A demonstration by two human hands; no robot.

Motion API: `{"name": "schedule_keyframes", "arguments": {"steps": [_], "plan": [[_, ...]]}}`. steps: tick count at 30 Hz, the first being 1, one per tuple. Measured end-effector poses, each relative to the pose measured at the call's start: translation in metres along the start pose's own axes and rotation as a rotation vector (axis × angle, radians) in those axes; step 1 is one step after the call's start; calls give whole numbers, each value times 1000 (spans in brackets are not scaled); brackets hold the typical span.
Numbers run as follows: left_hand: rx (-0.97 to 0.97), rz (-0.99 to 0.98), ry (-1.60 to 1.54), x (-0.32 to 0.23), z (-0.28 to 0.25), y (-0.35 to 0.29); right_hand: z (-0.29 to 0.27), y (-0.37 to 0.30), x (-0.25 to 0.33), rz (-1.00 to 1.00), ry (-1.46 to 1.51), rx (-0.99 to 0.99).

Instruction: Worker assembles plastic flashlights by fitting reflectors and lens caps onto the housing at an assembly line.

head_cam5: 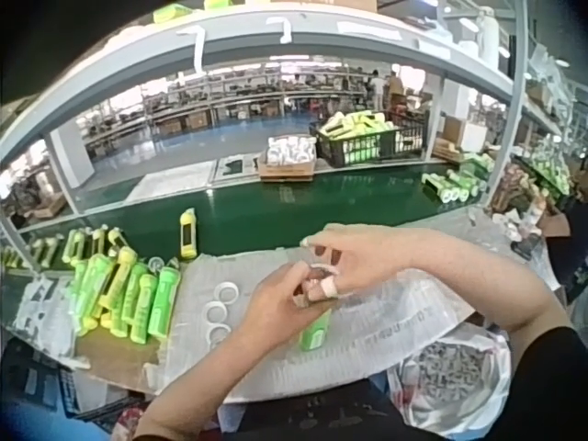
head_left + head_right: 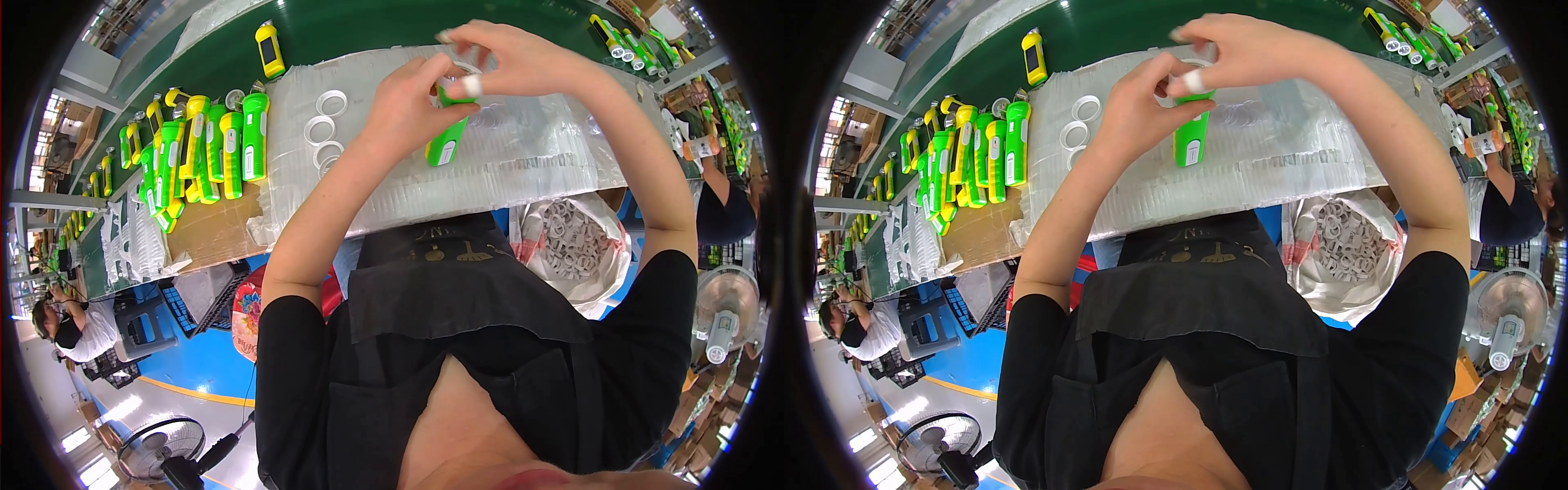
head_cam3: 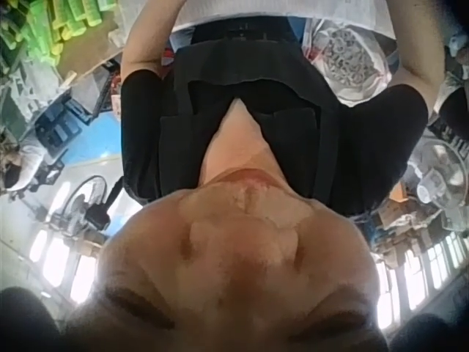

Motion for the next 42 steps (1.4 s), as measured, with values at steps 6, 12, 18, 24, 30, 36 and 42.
{"name": "schedule_keyframes", "arguments": {"steps": [6,12,18,24,30,36,42], "plan": [[28,-18,-53,2,3,-1,5,0,-2,114,-240,70],[-8,33,-27,-1,2,0,8,-7,8,-162,54,11],[94,-71,38,-1,2,-2,10,-7,5,-158,37,-2],[362,-366,-429,9,-10,-28,-34,-41,35,-207,371,-229],[698,-554,-699,-8,-3,-45,-16,-49,41,-440,187,-331],[596,-607,-10,114,13,17,81,45,-105,176,509,-498],[-43,-402,955,234,-91,47,52,51,-304,422,203,-905]]}}
Point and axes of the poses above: each hand's wrist, its own y-axis towards the middle knuckle, its own z-axis out of the palm, x = y × z, the point moved 7 cm from there along y, towards the middle knuckle, and after that the axes turned 7 degrees about -x, right-handed, at the moved point
